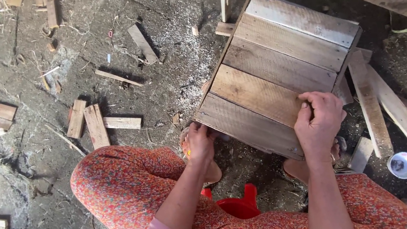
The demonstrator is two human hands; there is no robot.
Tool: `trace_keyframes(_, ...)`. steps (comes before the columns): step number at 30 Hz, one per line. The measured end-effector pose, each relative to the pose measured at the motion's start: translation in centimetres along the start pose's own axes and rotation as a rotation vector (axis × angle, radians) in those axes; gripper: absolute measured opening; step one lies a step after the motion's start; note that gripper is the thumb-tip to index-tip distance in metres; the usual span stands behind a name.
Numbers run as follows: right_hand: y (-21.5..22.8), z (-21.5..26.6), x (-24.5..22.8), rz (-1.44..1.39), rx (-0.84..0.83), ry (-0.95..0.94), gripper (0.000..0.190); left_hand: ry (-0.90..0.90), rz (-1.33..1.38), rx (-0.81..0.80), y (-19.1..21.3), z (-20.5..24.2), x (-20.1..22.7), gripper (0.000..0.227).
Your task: Sanding the surfaces and edges of a small wooden crate by hand using sandpaper in a workshop.
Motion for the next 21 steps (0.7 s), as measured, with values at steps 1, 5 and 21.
trace_keyframes(1,0.1,0.0,0.1,-0.020,0.004,-0.007,0.019,-0.060,0.120,-0.120,-0.3,0.0,0.5,0.017)
trace_keyframes(5,0.0,0.2,0.6,-0.029,0.004,-0.019,0.018,-0.206,0.223,-0.236,-0.9,3.5,4.7,0.001)
trace_keyframes(21,-0.1,-0.2,-0.5,-0.022,-0.019,-0.063,0.019,-1.250,-1.365,-0.198,-9.5,8.4,9.8,0.039)
Point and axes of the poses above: each hand's wrist, its own z-axis away from the middle knuckle, its own y-axis out of the back of the hand, x = y × z, the point moved 9 cm from there along -z, towards the middle knuckle, and after that the axes turned 5 degrees about y, right-handed, at the moved point
